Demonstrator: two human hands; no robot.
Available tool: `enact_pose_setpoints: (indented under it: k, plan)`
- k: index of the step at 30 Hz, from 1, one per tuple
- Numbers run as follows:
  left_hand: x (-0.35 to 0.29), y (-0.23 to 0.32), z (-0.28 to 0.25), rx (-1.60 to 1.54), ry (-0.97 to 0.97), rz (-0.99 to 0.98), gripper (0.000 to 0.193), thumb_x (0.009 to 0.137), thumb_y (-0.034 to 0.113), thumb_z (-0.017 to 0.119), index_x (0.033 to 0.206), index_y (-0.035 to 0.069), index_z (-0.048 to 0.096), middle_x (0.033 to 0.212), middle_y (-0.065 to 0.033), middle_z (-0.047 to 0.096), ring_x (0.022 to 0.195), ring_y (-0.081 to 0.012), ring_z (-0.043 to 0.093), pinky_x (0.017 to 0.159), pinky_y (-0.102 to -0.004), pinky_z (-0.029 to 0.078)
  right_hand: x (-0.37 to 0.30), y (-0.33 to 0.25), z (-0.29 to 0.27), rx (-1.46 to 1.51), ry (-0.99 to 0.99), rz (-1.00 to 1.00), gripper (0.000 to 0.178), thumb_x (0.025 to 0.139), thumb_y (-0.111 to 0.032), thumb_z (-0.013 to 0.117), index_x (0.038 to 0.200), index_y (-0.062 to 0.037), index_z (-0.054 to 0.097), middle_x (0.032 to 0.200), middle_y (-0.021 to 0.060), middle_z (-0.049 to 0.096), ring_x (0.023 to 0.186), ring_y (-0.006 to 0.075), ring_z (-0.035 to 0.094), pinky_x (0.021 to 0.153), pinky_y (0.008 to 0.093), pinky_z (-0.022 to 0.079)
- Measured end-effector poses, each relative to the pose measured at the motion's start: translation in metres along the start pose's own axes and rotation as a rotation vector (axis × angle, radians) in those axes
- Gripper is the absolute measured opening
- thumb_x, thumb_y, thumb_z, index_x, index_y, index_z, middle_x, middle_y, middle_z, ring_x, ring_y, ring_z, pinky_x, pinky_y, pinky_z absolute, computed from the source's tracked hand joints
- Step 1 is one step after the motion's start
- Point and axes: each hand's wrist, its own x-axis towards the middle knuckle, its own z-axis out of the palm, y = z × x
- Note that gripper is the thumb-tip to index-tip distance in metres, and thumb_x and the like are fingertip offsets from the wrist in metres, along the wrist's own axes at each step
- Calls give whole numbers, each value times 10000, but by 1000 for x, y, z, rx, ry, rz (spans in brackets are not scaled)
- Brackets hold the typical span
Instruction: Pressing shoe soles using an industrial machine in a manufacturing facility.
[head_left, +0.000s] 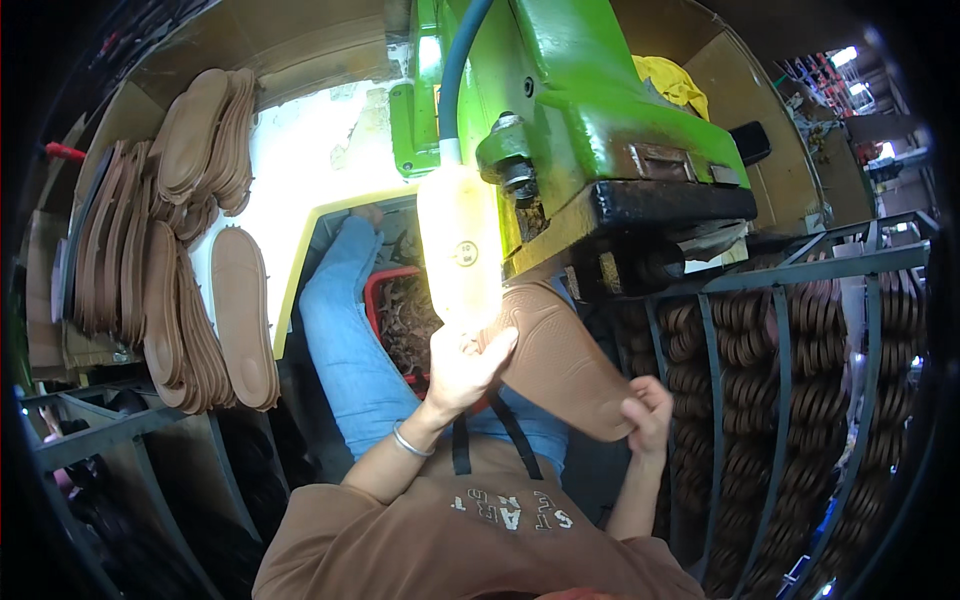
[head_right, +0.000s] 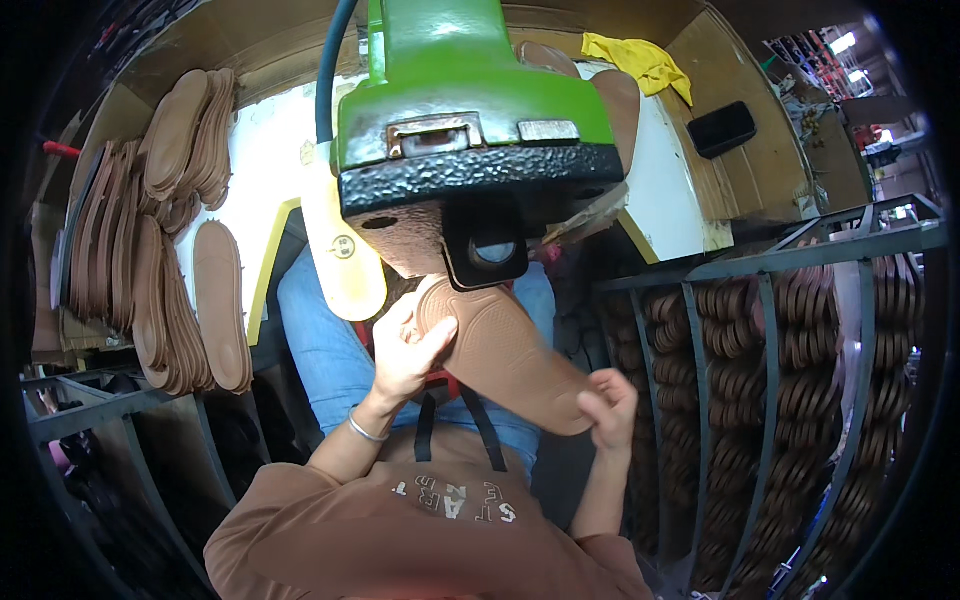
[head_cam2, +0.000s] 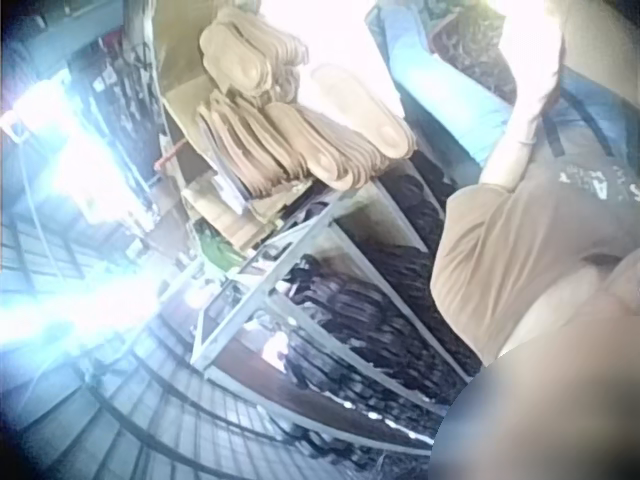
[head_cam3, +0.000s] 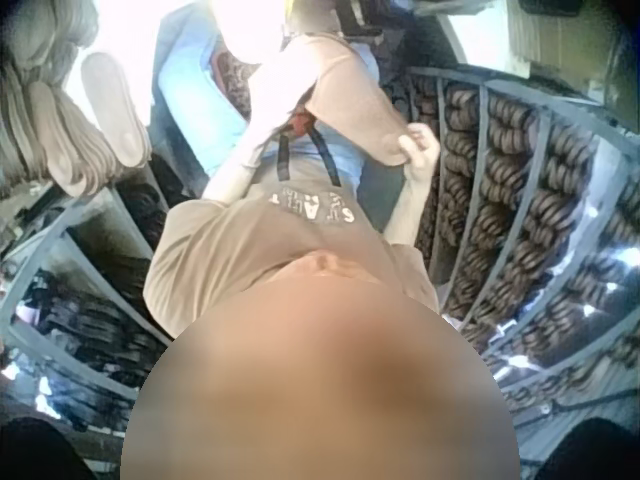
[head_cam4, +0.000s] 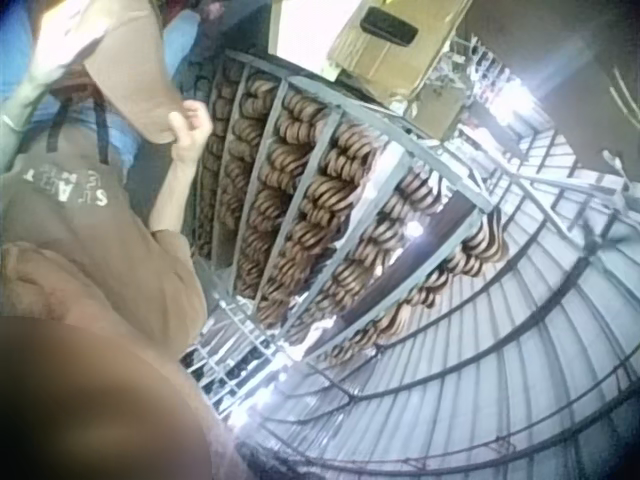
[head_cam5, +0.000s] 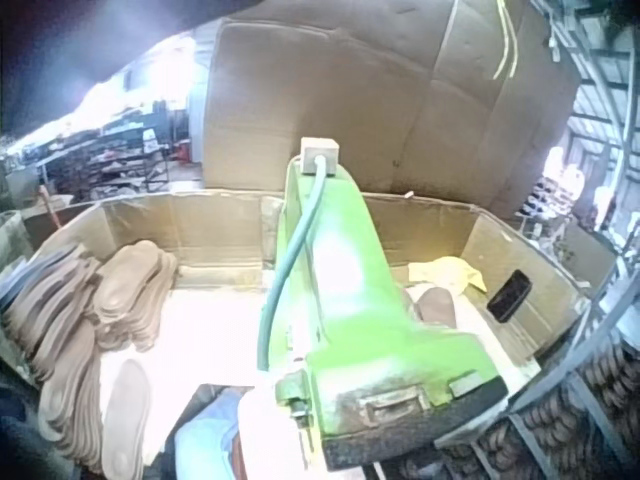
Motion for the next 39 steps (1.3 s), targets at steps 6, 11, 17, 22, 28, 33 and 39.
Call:
enact_pose_setpoints:
  k: [6,11,17,22,28,33,39]
  plan:
    - [17,23,-8,379,-172,-18,303,812,-7,642,1102,-51,566,1011,-97,633,930,-133,591,837,-269,477,72,-53,10,77,115,-209,205,817,-15,607,1013,11,553,920,56,611,809,114,590,726,222,473]
    - [30,35,-37,197,-213,173,213,776,56,694,961,-39,653,902,-101,667,776,-125,604,691,-265,485,125,-71,48,10,-67,-309,251,816,-38,616,1054,11,555,961,59,612,875,128,582,785,242,457]
    - [33,72,-95,349,-196,44,238,743,38,701,949,-61,636,869,-101,670,796,-133,619,748,-257,486,131,-38,81,68,-228,-288,346,773,-12,595,1113,15,538,1018,55,586,969,152,560,853,279,440]
    - [14,81,-139,251,32,-9,257,746,28,662,980,-66,610,882,-100,659,806,-130,611,761,-249,473,112,-20,129,-244,-155,-473,330,761,6,643,1085,22,579,1039,78,608,956,181,571,865,314,442]
    - [-31,59,-187,180,27,-118,171,755,43,706,854,6,571,811,-30,627,740,-58,558,691,-210,442,101,-30,186,-212,-320,-409,231,737,-8,693,956,33,634,906,102,665,840,175,629,784,277,485]
    - [-26,54,-143,661,-266,-235,200,749,60,734,907,-6,631,781,-43,656,746,-84,605,681,-234,480,103,-13,178,-165,-293,-448,325,726,69,684,1025,94,560,992,124,645,869,137,617,777,235,480]
    - [20,50,-25,711,-241,177,332,743,244,745,956,9,645,773,-170,656,656,-259,661,610,-314,501,97,-2,145,-281,-130,-428,284,782,-34,715,988,67,548,958,137,637,839,118,600,755,235,478]
